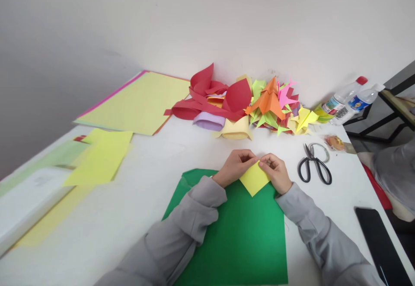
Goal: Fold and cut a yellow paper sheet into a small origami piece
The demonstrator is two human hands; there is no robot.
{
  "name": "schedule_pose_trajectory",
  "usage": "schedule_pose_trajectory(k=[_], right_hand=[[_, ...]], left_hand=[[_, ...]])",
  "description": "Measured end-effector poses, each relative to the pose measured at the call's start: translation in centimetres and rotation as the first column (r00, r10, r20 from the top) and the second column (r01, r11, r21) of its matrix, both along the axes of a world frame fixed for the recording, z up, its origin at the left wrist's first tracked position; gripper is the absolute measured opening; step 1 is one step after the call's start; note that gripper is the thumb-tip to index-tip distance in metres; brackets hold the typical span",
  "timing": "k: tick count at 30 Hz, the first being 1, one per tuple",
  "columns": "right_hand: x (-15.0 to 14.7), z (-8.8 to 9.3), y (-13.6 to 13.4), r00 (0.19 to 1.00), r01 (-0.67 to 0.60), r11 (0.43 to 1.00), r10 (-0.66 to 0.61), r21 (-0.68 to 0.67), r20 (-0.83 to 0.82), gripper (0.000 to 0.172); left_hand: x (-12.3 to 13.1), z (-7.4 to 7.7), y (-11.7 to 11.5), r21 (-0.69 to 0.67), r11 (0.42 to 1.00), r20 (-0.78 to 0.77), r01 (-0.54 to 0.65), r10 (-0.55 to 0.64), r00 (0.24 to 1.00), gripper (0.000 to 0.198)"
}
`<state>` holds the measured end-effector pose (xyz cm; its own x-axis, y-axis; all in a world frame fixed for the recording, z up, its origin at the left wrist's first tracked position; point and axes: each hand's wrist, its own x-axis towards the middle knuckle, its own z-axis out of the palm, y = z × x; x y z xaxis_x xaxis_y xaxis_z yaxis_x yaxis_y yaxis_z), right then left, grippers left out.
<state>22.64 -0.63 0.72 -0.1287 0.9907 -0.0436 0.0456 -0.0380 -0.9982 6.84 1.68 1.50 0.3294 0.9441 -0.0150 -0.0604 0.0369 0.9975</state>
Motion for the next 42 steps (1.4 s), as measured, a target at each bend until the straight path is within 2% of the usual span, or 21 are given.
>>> schedule_pose_trajectory(k=[10, 17, 27, 32, 38, 42], right_hand=[[0.18, -0.18, 0.03, 0.999, -0.013, 1.0, 0.013, -0.006, 0.029, 0.032], [0.07, -0.12, -0.04, 1.0, 0.013, 1.0, -0.013, -0.022, -0.001, 0.034], [0.05, 0.13, 0.01, 0.999, 0.015, 1.0, -0.015, -0.004, -0.037, 0.033], [0.15, -0.25, 0.14, 1.0, -0.025, 1.0, 0.025, -0.016, -0.007, 0.038], [0.22, -0.34, 0.19, 0.999, 0.035, 0.999, -0.035, 0.028, 0.0, 0.037], [0.21, -0.46, 0.18, 1.0, 0.024, 1.0, -0.024, 0.012, 0.002, 0.036]], left_hand=[[0.12, 0.23, 0.13, 0.061, 0.997, -0.066, 0.042, -0.038, 0.997, 0.024], [0.07, 0.24, 0.02, -0.109, 0.994, 0.026, 0.001, 0.001, 1.0, 0.033], [-0.08, 0.25, 0.11, 0.004, 0.992, -0.024, 0.128, -0.128, 0.992, 0.028], [-0.09, 0.37, 0.0, 0.0, 0.99, -0.044, 0.141, -0.141, 0.989, 0.025], [-0.16, 0.4, 0.04, 0.0, 0.991, -0.053, 0.132, -0.132, 0.99, 0.022], [-0.09, 0.34, 0.0, 0.001, 0.991, -0.064, 0.133, -0.133, 0.989, 0.023]])
